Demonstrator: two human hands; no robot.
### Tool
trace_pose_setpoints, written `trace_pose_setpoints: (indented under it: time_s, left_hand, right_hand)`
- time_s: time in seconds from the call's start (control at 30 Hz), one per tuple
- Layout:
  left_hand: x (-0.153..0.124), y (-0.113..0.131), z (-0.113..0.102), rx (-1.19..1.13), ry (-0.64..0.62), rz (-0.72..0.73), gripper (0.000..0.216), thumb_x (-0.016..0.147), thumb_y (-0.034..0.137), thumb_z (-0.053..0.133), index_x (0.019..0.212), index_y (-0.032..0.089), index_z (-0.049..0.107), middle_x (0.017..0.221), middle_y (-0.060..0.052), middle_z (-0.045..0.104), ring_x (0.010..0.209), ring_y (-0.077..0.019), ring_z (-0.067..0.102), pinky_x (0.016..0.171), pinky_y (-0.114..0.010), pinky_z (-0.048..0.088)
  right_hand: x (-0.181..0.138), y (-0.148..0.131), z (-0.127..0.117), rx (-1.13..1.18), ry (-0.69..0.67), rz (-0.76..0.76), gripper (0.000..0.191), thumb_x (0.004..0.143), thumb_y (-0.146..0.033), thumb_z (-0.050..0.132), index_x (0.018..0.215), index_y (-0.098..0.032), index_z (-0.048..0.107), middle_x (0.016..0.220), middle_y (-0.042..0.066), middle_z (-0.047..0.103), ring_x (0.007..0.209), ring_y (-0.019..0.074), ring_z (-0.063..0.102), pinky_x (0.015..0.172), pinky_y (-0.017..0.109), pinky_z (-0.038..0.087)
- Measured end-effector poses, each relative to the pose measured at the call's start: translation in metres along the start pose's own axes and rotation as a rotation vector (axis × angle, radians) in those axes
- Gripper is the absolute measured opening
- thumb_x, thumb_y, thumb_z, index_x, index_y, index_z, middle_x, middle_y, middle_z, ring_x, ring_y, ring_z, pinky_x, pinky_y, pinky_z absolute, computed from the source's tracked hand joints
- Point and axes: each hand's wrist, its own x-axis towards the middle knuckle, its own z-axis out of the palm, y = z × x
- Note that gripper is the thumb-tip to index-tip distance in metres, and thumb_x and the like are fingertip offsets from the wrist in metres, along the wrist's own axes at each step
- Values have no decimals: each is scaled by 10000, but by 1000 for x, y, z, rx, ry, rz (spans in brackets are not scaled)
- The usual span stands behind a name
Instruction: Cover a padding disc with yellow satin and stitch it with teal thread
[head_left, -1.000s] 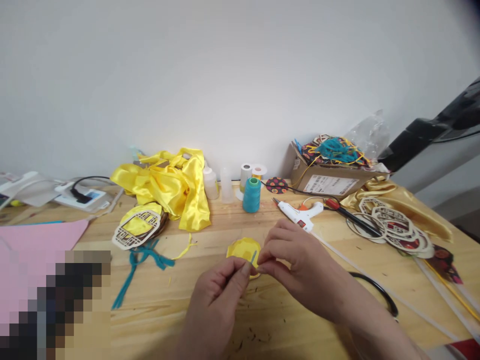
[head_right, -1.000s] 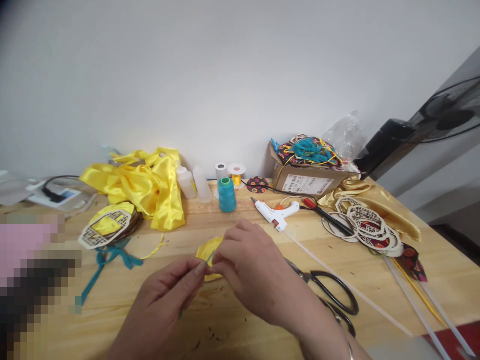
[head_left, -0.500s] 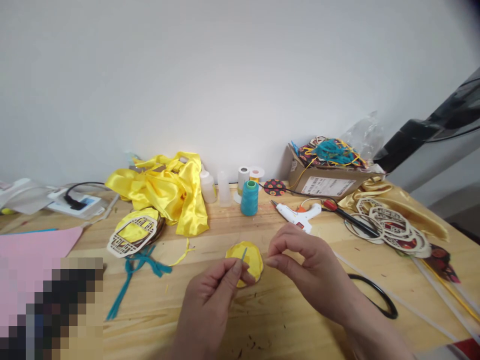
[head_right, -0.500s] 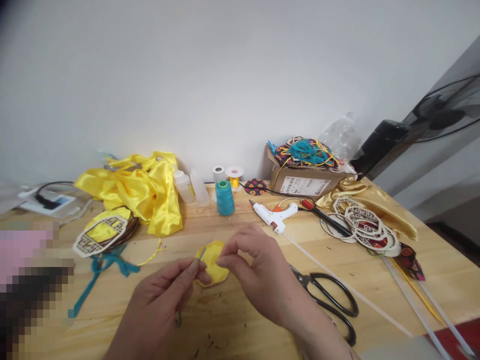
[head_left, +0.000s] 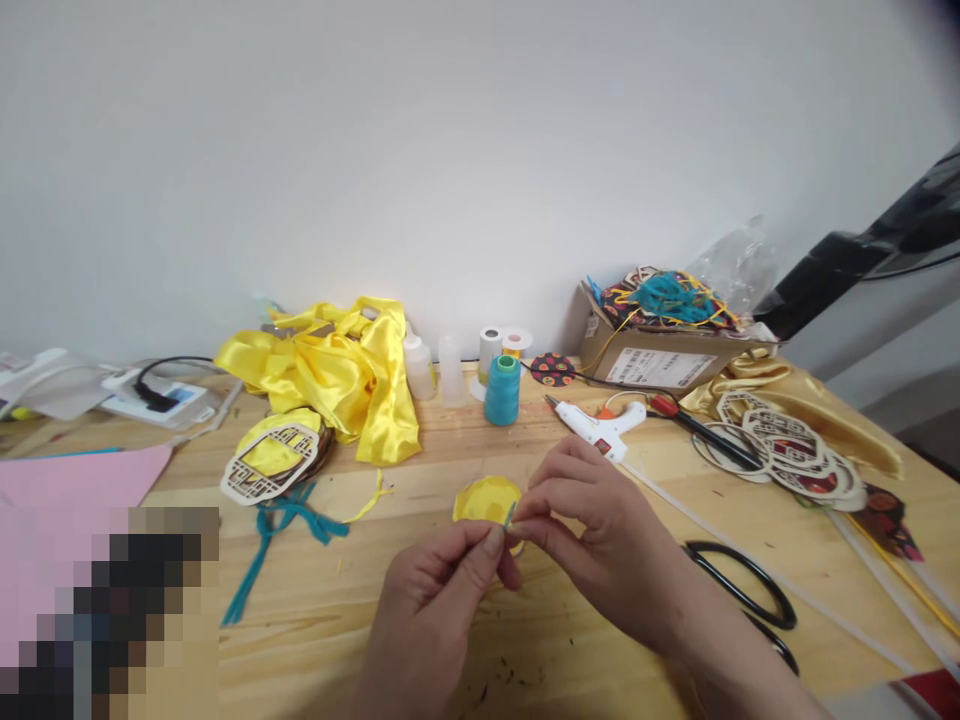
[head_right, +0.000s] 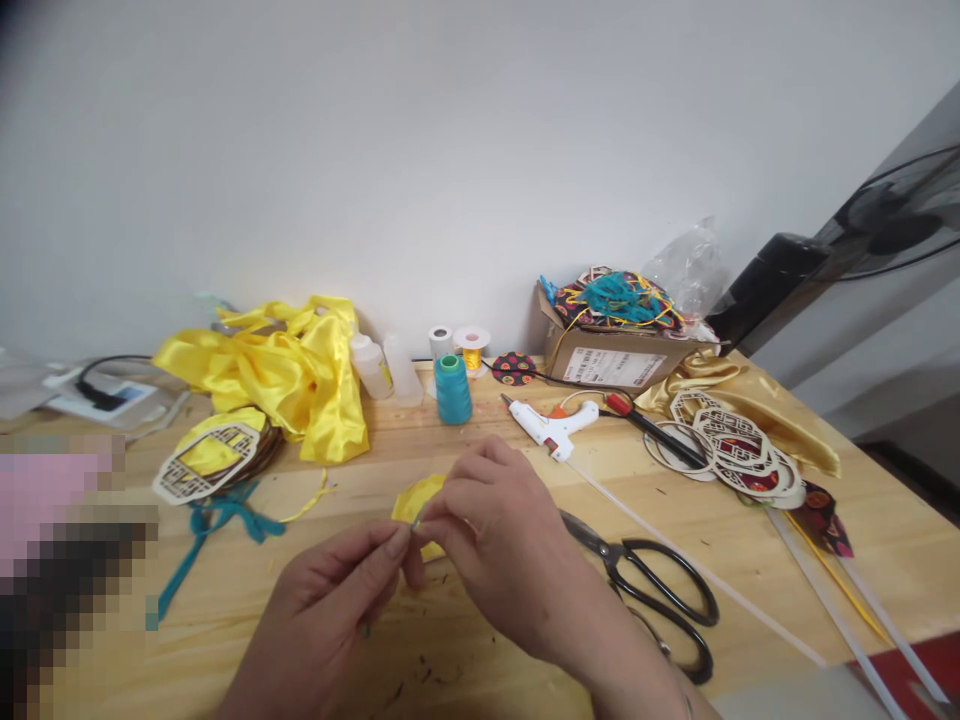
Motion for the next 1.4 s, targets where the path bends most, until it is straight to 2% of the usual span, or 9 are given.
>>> trace_pose_setpoints:
  time_s: [0.1, 0.27, 0.4, 0.5, 0.7, 0.87, 1.0, 1.1, 1.4]
  left_hand:
    - [0, -3, 0, -53, 2, -28, 238, 761, 385, 631, 635, 188, 674, 541, 41, 449, 521, -102, 348, 479, -214, 270]
    - [0, -4, 0, -105, 47, -43, 233, 742, 401, 649, 687, 182, 705, 515, 53, 407, 510, -97, 329, 477, -207, 272]
    - [1, -3, 0, -122, 68, -21, 212, 739, 378, 658, 686, 180, 713, 510, 53, 413, 511, -98, 340, 476, -203, 286]
    - [2, -4, 0, -119, 76, -8, 195, 745, 369, 657, 717, 186, 718, 531, 48, 444, 532, -105, 374, 492, -203, 310]
    - [-1, -6, 1, -35, 41, 30, 179, 764, 355, 639, 735, 196, 716, 562, 40, 476, 567, -122, 420, 532, -213, 351]
    - [-2, -3, -1, 18, 99, 65, 192, 741, 344, 649, 621, 202, 698, 541, 32, 514, 556, -129, 440, 525, -214, 349]
    - [3, 1, -6, 9, 155, 3, 200, 727, 390, 659, 703, 208, 738, 458, 59, 411, 477, -102, 329, 456, -207, 266]
    - [5, 2, -6, -111, 115, -70, 272, 722, 438, 659, 787, 189, 747, 464, 62, 397, 472, -93, 304, 444, -204, 229]
    - [-2, -1, 3, -88, 7, 7, 272, 767, 378, 624, 597, 175, 687, 511, 36, 494, 478, -85, 316, 452, -211, 248]
  right_hand:
    - [-1, 2, 0, -3, 85, 15, 85, 829, -187, 608, 755, -196, 650, 744, -2, 601, 809, 148, 509, 748, 293, 409]
    - [-9, 7, -5, 41, 495, 274, 121, 852, -223, 538, 901, -199, 647, 828, 15, 623, 772, 141, 543, 699, 264, 423]
    - [-18, 3, -2, 288, 342, 544, 258, 819, -362, 552, 656, -184, 643, 614, -2, 593, 600, 130, 508, 557, 240, 390]
    - [-20, -3, 11, 549, 179, 664, 213, 738, -362, 635, 654, -176, 694, 666, 15, 655, 644, 136, 536, 606, 244, 403]
    - [-18, -3, 38, 1036, 179, 862, 233, 609, -357, 759, 753, -173, 751, 554, -25, 565, 464, 46, 351, 444, 194, 263]
    - [-15, -2, 34, 1026, 290, 782, 167, 642, -316, 745, 621, -156, 703, 544, -26, 542, 472, 47, 362, 449, 195, 270]
    - [-20, -11, 19, 623, 241, 441, 85, 696, -208, 713, 614, -187, 709, 607, 0, 606, 612, 112, 514, 597, 238, 407]
    - [-22, -14, 16, 445, 171, 244, 64, 707, -165, 713, 663, -208, 731, 659, 12, 633, 707, 138, 569, 675, 254, 449]
    - [-14, -7, 27, 458, 313, 406, 133, 723, -165, 681, 600, -199, 718, 589, -10, 597, 598, 105, 549, 577, 214, 431]
